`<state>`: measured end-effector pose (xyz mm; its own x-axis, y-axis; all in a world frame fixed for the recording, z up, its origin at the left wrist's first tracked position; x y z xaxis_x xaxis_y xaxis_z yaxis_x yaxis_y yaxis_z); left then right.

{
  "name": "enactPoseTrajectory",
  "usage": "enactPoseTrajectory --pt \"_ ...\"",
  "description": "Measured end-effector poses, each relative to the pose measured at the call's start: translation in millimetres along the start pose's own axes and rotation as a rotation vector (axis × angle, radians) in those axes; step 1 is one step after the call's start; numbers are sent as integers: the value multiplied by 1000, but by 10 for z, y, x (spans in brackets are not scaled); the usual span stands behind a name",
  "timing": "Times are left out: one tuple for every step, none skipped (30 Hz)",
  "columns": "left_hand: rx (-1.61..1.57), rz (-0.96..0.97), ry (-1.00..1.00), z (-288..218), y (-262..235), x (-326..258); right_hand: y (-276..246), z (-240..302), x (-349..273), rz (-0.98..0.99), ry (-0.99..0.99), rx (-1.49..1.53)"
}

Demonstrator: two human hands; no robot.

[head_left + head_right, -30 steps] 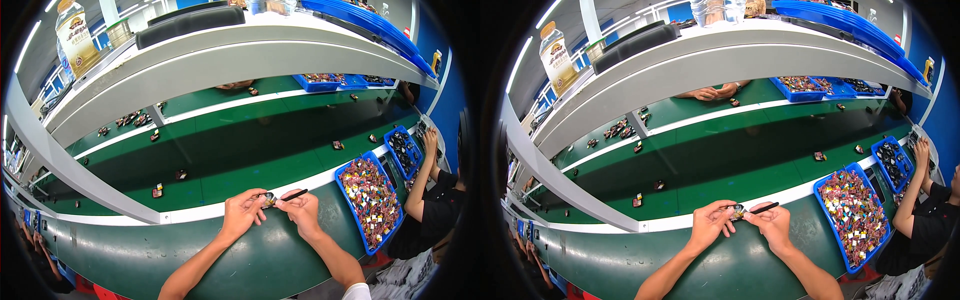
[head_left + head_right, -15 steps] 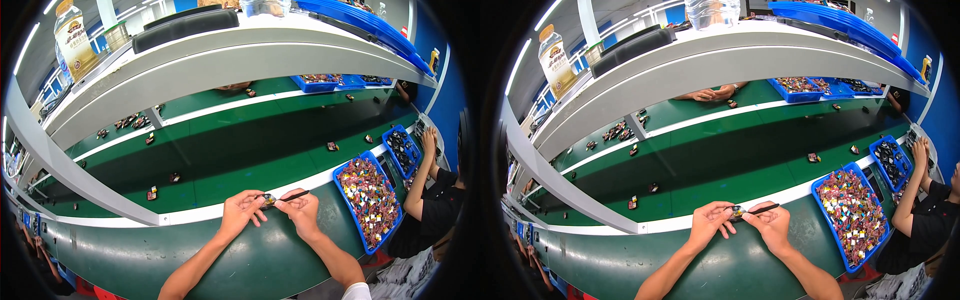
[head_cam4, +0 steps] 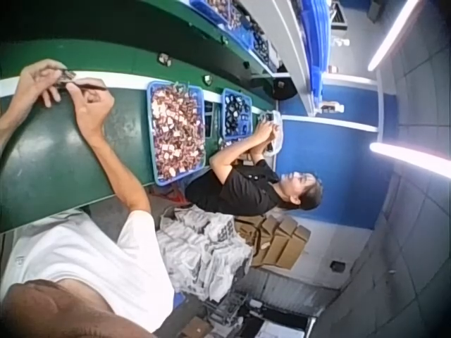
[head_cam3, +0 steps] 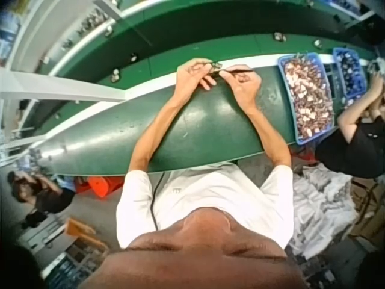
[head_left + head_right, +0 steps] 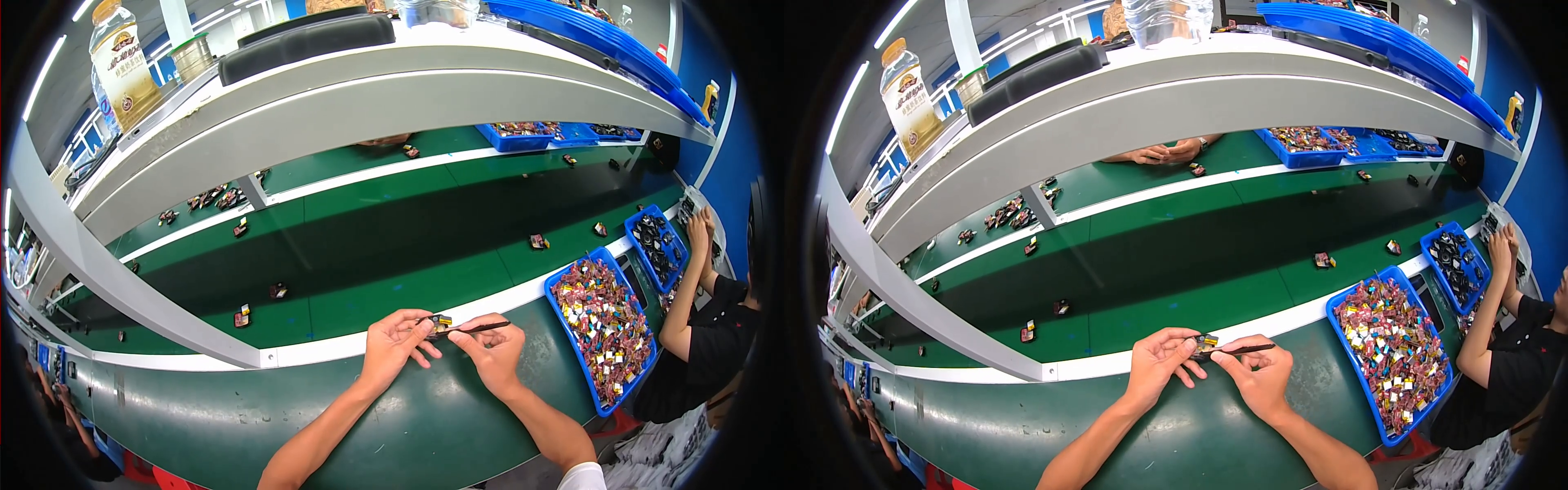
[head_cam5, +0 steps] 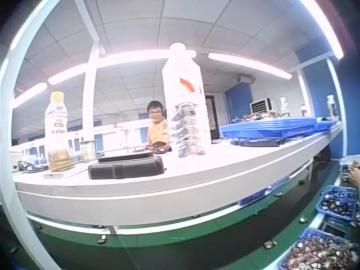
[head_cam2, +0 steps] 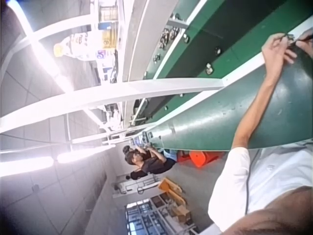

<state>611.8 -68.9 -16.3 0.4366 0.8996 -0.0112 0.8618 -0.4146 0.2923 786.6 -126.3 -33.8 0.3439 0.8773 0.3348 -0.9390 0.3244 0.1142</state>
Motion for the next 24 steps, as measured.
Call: enactPoseTrajectory --pt "-11 4 -9 3 -2 -2 0 -2 -1 -3 -10 -9" --pt "-11 4 -9 8 -6 -4 4 3 0 -2 -9 -9" --pt "-19 4 -20 16 -11 -5 10 14 2 -1 -12 -12" --pt "-27 6 -32 21 -11 -8 11 23 2 0 -15 -17" --pt "-27 6 -32 22 -9 -10 10 18 1 -1 -15 -17" --pt "-27 1 -30 22 -7 -12 8 9 0 0 -23 -24" --pt "-27 -5 -29 24 -6 -15 8 3 -2 1 -30 -30" --pt "-27 -6 -29 24 -5 -15 10 6 -4 2 -30 -29" --pt "-25 -12 -17 22 -5 -15 14 12 -6 0 -35 -40" --pt "-22 -17 -4 18 -7 -9 18 15 -1 -2 -41 -50" --pt "-21 -17 -2 14 -4 -9 12 4 -4 -2 -43 -50" --pt "-16 -22 -5 11 2 -14 -3 -15 -14 0 -43 -60" --pt "-11 -28 -9 11 0 -20 -4 -30 -22 3 -42 -70" --pt "-10 -30 -9 12 -5 -19 5 -15 -19 5 -42 -68" --pt "-5 -35 8 9 -10 -16 17 18 -13 11 -47 -85" --pt "-3 -37 25 11 -5 -11 16 38 -14 14 -54 -104" --pt "-4 -36 25 8 0 -10 16 31 -16 14 -53 -105" --pt "-4 -36 28 0 4 -13 16 19 -19 7 -75 -110" --pt "-3 -36 32 -5 2 -15 20 12 -22 0 -97 -114" --pt "-4 -36 31 -2 -3 -14 28 12 -27 0 -96 -114" --pt "-8 -33 32 3 -9 -13 36 13 -32 -3 -101 -124" --pt "-12 -31 34 6 -16 -13 42 13 -34 -5 -107 -134" --pt "-12 -32 34 7 -23 -13 42 10 -35 -4 -107 -133" --pt "-4 -29 35 6 -31 -14 42 5 -36 1 -104 -133"
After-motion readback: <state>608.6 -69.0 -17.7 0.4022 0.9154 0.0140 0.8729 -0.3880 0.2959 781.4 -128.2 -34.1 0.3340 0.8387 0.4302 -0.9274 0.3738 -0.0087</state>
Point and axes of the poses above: each hand's wrist, its own x-axis towards the middle knuckle, its own y-axis out of the palm, z = x × y, the point moved 1 cm from there along x, towards the middle knuckle, and after that the axes turned 3 degrees about -x, right-handed, at the moved point
